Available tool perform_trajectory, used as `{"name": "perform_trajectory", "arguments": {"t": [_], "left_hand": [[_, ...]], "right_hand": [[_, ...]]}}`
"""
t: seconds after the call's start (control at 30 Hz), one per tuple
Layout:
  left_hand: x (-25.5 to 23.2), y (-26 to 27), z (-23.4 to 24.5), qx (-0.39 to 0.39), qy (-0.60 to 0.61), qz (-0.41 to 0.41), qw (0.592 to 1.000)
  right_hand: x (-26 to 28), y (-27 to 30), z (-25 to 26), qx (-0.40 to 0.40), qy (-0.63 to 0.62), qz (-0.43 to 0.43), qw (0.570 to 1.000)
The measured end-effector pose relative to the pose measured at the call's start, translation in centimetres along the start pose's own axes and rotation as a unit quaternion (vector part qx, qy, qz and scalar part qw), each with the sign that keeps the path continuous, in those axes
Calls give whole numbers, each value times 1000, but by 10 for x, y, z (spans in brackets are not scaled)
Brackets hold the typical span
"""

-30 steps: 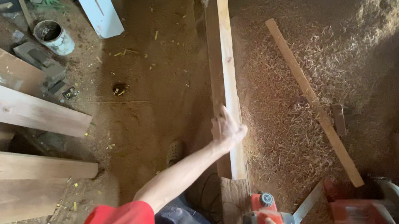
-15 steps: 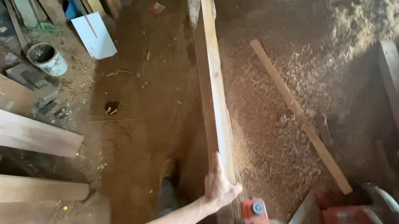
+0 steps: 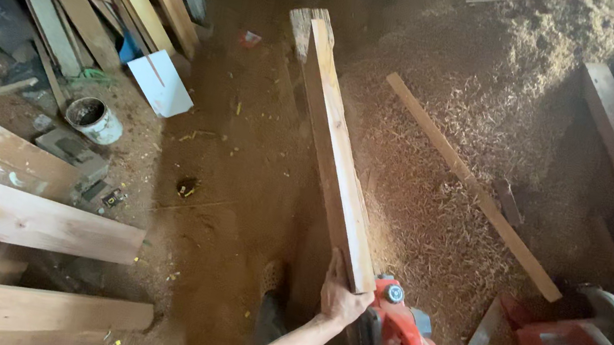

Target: The person marks a wooden plank with a pencil and a square ruler, then cuts it using a circular saw. They subsequently smooth the plank's surface and edges with an electric planer, flipping the wood to work on different sides.

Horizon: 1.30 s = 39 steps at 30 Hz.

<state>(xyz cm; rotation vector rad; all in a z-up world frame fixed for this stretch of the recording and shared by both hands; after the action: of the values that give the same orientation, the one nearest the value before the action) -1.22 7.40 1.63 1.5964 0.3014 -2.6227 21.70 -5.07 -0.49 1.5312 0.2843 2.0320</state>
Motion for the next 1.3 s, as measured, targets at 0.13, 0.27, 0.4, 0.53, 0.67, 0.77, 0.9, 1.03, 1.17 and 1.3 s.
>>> {"name": "perform_trajectory", "arguments": {"t": [0.13, 0.27, 0.4, 0.53, 0.67, 0.77, 0.9, 1.03, 1.17, 1.3], "left_hand": [[-25, -11, 20, 18, 55, 56, 997], [-89, -61, 59, 28, 335, 171, 926], [-208, -128, 150, -83, 66, -125, 986], [-235, -175, 176, 10, 137, 21, 990], [-260, -186, 202, -62, 133, -116, 982], [-258, -188, 205, -70, 142, -144, 977], [-255, -193, 206, -69, 180, -122, 974], [-254, -195, 207, -52, 198, -91, 975], [-261, -192, 211, -55, 224, -119, 966], [-257, -191, 208, -50, 238, -106, 964]], "right_hand": [[-8, -10, 2, 14, 11, 14, 1000], [-1, -13, 3, 16, 22, 88, 996], [-4, -13, 5, 1, 53, 46, 998], [8, -6, 3, -8, 55, 81, 995], [16, 3, 0, 17, 28, 38, 999], [25, 9, -1, 16, 31, 35, 999], [34, 13, -2, 19, 75, 54, 996], [22, 11, -2, 21, 58, 19, 998], [29, 8, -2, 9, 61, 123, 991], [9, 7, -6, 48, -17, -25, 998]]}}
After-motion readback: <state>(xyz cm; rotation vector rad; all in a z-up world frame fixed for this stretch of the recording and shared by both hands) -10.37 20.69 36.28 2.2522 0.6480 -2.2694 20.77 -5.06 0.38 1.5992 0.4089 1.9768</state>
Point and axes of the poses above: each hand's wrist, its own y-axis away from the middle knuckle, its own z-axis out of the back of the hand, x = y × z, the point moved 8 cm from there along -y, towards the middle knuckle, and after that the axes turned 2 degrees about -y, right-handed, at the moved point
